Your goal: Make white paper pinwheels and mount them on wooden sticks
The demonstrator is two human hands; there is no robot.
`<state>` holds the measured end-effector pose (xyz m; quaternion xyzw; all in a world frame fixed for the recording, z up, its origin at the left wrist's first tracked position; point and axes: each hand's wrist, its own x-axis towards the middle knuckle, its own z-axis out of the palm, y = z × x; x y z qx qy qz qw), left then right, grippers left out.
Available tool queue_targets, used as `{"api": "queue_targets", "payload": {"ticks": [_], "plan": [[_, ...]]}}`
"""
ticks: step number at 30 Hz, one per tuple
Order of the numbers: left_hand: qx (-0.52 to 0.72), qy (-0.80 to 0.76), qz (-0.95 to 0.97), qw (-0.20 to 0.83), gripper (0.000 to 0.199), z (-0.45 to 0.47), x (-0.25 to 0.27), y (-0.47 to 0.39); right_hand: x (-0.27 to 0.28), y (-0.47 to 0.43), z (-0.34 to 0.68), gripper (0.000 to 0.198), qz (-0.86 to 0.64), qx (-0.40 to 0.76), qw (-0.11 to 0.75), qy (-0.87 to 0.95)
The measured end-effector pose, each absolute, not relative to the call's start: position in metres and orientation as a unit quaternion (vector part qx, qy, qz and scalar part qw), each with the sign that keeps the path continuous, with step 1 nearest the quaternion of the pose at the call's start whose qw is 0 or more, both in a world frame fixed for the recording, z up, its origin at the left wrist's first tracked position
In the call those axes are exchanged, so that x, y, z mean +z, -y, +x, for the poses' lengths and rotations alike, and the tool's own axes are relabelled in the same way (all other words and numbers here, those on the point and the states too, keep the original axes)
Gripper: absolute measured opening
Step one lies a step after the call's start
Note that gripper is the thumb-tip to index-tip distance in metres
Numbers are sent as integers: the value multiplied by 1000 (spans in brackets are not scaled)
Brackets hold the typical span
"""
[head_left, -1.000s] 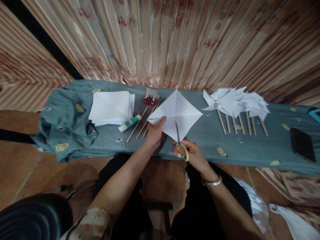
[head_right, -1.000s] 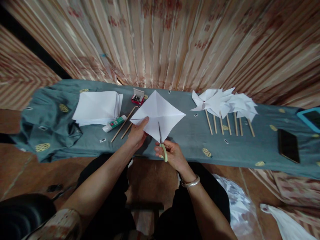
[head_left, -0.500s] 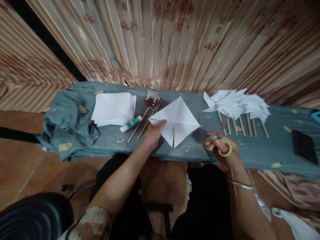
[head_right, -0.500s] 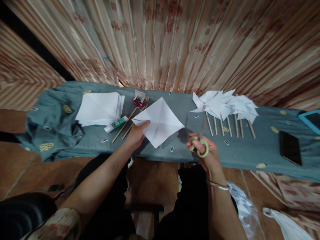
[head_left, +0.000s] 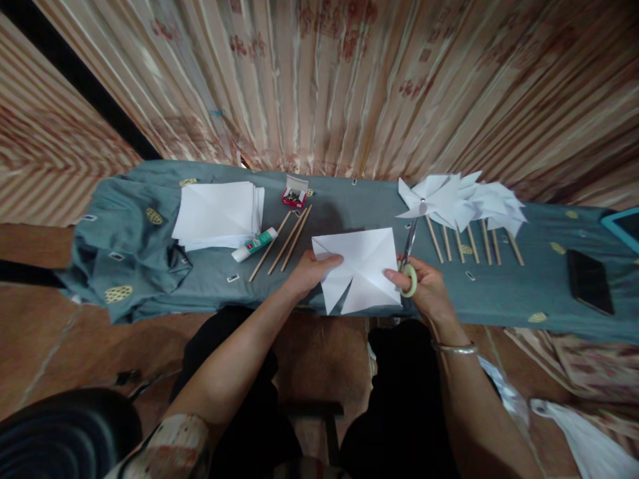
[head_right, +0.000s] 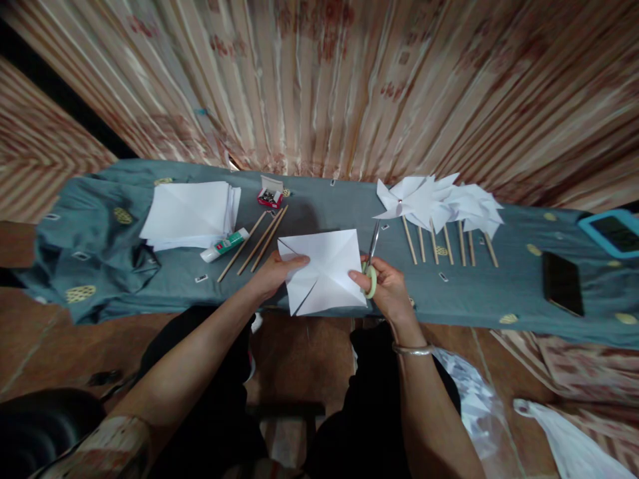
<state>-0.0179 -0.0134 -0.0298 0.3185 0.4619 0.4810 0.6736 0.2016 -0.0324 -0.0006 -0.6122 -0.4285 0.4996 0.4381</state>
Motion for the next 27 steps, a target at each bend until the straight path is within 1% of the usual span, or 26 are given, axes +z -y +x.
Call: {"api": "queue_targets", "payload": {"ticks": [4, 10, 13, 15, 19, 24, 27], "plan": [[494, -456, 303, 676, 35, -17, -28, 11, -6, 30, 196, 51, -611, 497, 455, 415], [472, -343, 236, 777, 53, -17, -18, 9, -17, 25, 189, 48, -607, 430, 530, 407], [480, -324, 233, 781, 52, -11, -18, 14, -17, 21, 185, 45, -610, 390, 566, 395], [486, -331, 239, 773, 49, -4, -20, 19, -15, 19, 182, 45, -613, 373, 574, 395], [490, -343, 245, 763, 46, 12, -22, 28, -16, 22, 173, 45, -625, 345, 534, 452], [543, -382, 217, 716, 32, 20, -25, 27, -25, 27, 162, 44, -641, 319, 467, 519], [580, -424, 194, 668, 38, 17, -29, 21, -28, 26, 158, 41, -629, 346, 459, 524]]}}
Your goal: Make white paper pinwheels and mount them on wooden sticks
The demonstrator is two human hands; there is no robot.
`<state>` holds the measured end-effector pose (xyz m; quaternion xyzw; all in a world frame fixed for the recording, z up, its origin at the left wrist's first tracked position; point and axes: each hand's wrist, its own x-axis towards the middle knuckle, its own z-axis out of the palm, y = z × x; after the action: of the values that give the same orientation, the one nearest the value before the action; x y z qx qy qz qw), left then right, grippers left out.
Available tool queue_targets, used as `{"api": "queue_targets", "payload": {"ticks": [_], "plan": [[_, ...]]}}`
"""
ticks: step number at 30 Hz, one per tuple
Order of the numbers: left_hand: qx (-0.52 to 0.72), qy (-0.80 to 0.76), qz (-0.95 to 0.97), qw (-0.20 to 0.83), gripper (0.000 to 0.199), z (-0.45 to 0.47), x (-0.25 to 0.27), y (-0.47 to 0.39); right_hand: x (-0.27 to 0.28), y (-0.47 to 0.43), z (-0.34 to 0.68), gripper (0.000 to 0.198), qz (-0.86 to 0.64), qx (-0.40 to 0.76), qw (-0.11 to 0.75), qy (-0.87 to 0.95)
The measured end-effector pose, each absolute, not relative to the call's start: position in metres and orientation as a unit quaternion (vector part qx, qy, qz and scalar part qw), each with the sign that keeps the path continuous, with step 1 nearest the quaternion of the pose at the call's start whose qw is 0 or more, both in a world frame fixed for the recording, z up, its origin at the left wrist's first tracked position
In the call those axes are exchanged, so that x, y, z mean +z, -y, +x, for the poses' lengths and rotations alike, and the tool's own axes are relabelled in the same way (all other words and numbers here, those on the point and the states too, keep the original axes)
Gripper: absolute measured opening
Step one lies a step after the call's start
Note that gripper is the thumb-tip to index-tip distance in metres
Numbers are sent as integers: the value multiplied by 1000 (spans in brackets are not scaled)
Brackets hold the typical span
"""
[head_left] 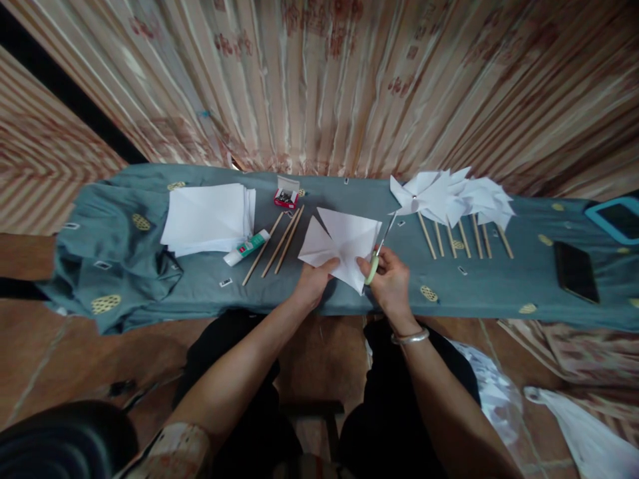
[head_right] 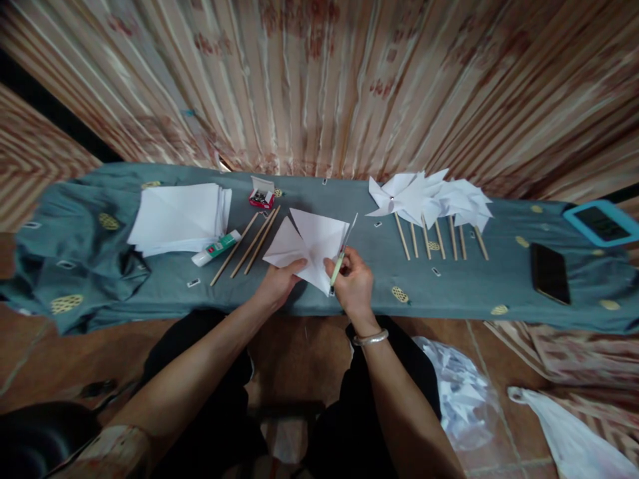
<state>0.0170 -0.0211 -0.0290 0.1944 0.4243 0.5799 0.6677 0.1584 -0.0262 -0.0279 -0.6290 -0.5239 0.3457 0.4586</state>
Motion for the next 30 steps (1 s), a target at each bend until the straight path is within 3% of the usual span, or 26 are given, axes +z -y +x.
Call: {"api": "queue_targets", "payload": {"ticks": [5, 9, 21, 30], "plan": [[618, -459, 220, 599, 46, 2, -31, 10, -23, 29, 153, 47, -585, 472, 454, 479], [649, -484, 248, 532, 52, -14, -26, 0, -16, 39, 152, 46, -563, 542, 379, 496], [695, -500, 285, 431, 60, -35, -38, -25, 5, 50, 175, 32, -573, 357, 148, 723], [704, -449, 301, 461, 56, -29, -36, -24, 1, 50, 172, 34, -554, 433, 149, 695]]}}
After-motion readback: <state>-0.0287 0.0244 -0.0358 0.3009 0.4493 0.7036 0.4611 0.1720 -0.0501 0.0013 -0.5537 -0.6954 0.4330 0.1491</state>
